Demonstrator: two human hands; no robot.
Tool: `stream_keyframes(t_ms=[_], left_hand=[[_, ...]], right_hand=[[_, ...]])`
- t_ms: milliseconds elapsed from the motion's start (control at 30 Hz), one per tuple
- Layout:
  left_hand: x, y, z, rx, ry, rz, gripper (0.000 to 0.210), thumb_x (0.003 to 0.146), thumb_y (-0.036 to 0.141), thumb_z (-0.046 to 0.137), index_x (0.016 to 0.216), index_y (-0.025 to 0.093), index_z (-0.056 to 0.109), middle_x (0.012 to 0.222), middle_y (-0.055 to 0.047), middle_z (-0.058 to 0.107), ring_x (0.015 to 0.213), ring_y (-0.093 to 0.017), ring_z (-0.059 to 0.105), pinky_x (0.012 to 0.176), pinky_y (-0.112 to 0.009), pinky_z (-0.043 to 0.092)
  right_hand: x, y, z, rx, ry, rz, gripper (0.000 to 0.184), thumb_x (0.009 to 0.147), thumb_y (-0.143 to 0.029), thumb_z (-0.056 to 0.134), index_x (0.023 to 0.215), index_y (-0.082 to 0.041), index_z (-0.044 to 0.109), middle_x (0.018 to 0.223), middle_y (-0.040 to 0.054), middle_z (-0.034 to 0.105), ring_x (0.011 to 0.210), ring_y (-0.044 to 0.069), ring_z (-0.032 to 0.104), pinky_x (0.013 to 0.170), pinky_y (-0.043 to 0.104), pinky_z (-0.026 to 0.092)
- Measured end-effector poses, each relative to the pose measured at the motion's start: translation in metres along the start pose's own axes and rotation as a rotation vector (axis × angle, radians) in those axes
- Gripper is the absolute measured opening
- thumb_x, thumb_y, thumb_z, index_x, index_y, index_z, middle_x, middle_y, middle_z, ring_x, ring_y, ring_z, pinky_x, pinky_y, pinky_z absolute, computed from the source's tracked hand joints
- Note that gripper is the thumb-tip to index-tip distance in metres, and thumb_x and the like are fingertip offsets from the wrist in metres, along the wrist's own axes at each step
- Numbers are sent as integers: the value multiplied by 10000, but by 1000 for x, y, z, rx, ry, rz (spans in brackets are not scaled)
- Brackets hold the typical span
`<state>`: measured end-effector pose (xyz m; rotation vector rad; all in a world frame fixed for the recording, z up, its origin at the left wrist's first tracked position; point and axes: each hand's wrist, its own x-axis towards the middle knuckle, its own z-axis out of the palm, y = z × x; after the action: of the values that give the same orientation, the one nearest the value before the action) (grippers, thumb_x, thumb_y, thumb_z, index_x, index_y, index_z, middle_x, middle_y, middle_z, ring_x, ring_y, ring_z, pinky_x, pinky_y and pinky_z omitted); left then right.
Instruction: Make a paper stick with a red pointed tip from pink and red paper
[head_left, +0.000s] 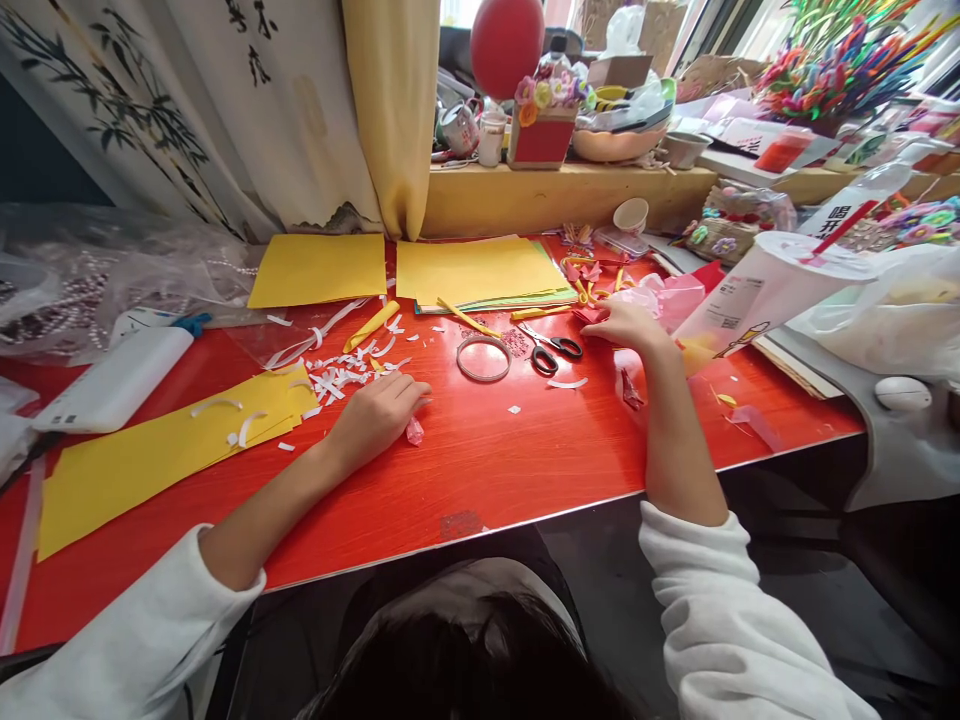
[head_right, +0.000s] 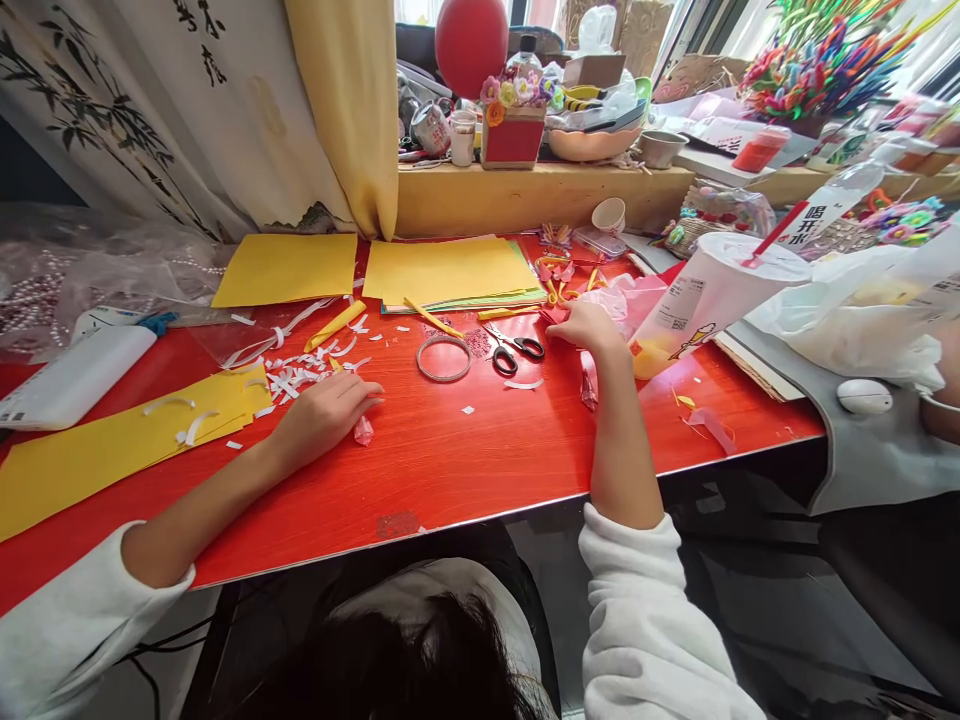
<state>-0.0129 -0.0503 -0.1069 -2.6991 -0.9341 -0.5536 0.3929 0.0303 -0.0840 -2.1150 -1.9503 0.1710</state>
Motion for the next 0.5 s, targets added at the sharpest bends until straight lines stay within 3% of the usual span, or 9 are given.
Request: stream_keyframes(t_ms=[200,300,400,500], left_hand=[[1,3,0,-228,-12,-113,238,956,268,361,996,153,565,1006,-95,578,873,-162,603,797,-301,489],[1,3,-1,-254,-20,-103,236,958,263,354,956,157,564,964,-80,579,851,-155,593,793,-288,485],[1,1,-2,-174,8,-102,250,954,263,361,926,156,585,879,-73,617,821,-176,579,772,-306,468],[0,-1,-4,-52,29,-121,266,950,294,382,908,155,605,841,-69,661,800,-190,585,752,-309,440]], right_hand=[[-4,6,-9,54,19,40,260,747,-304,474,784,-131,665,762,76,654,737,196,578,641,278,394],[-6,9,-11,97,16,71,289,753,-253,424,826,-115,668,764,87,660,691,186,586,606,278,417],[-6,11,-11,131,47,75,419,765,-209,399,1097,-113,635,1023,127,678,884,226,623,736,306,470],[-6,13,-9,180,99,-6,613,752,-139,398,1362,-124,451,1379,123,499,1231,249,492,983,354,407]])
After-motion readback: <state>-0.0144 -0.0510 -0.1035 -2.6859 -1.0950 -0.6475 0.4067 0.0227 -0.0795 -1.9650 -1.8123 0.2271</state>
